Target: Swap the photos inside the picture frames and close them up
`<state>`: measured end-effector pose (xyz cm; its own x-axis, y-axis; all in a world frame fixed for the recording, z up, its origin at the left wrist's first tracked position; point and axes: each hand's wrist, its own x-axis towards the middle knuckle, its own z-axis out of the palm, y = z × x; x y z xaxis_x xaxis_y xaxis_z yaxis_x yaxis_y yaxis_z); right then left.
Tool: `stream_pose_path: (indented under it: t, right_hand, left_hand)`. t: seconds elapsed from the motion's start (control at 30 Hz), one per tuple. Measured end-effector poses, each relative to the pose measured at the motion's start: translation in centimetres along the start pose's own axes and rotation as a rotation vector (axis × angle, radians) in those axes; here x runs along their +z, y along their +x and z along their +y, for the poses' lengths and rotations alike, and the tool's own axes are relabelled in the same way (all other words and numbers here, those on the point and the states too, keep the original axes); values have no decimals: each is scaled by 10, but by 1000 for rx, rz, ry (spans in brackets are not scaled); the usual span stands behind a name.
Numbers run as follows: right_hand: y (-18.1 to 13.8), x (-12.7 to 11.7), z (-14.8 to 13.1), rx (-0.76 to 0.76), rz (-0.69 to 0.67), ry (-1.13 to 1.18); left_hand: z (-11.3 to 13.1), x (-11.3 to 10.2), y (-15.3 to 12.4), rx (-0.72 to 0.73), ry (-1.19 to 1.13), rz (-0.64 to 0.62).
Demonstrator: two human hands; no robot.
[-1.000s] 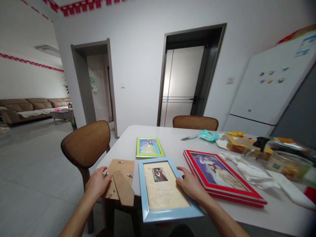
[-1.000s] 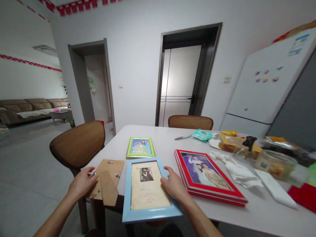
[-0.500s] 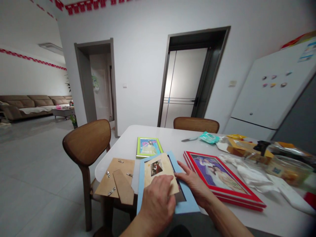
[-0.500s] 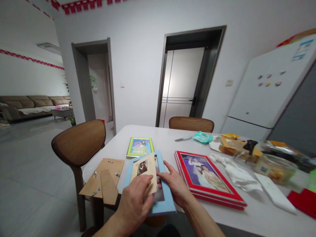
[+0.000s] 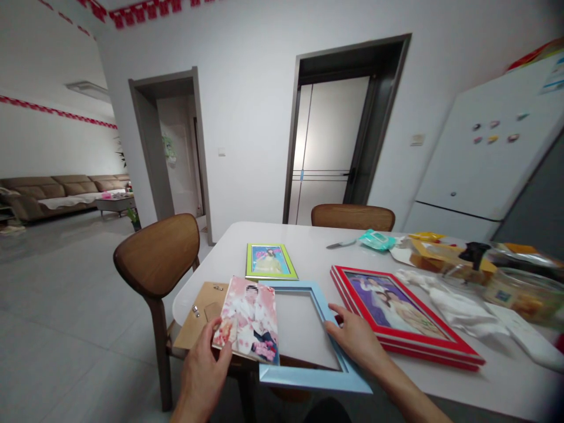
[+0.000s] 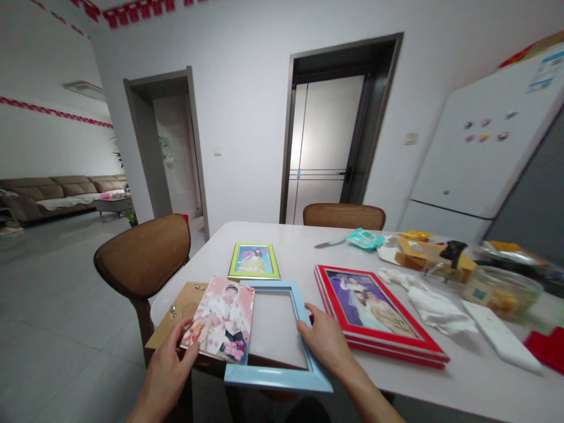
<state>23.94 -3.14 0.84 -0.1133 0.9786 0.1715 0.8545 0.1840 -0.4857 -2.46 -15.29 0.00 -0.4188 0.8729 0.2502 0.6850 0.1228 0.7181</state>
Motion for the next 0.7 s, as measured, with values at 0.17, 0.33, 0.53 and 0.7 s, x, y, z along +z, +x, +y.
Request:
stream_pose_path:
  t: [0.17,0.33,0.53,0.7]
  right_hand:
    - [-3,3,1,-43,-1,-90]
    - [-4,4,3,-103,36,-123]
    - [-11,2,-27,-205,49,71]
    - [-17,15,-51,-232,-59,301]
  left_hand:
    - [-3,1,-7,118,246,-9]
    - [4,-3,-9,201,381,-13]
    - [19,9,-10,381,354,-182]
    - [16,28,1,451,359,-265]
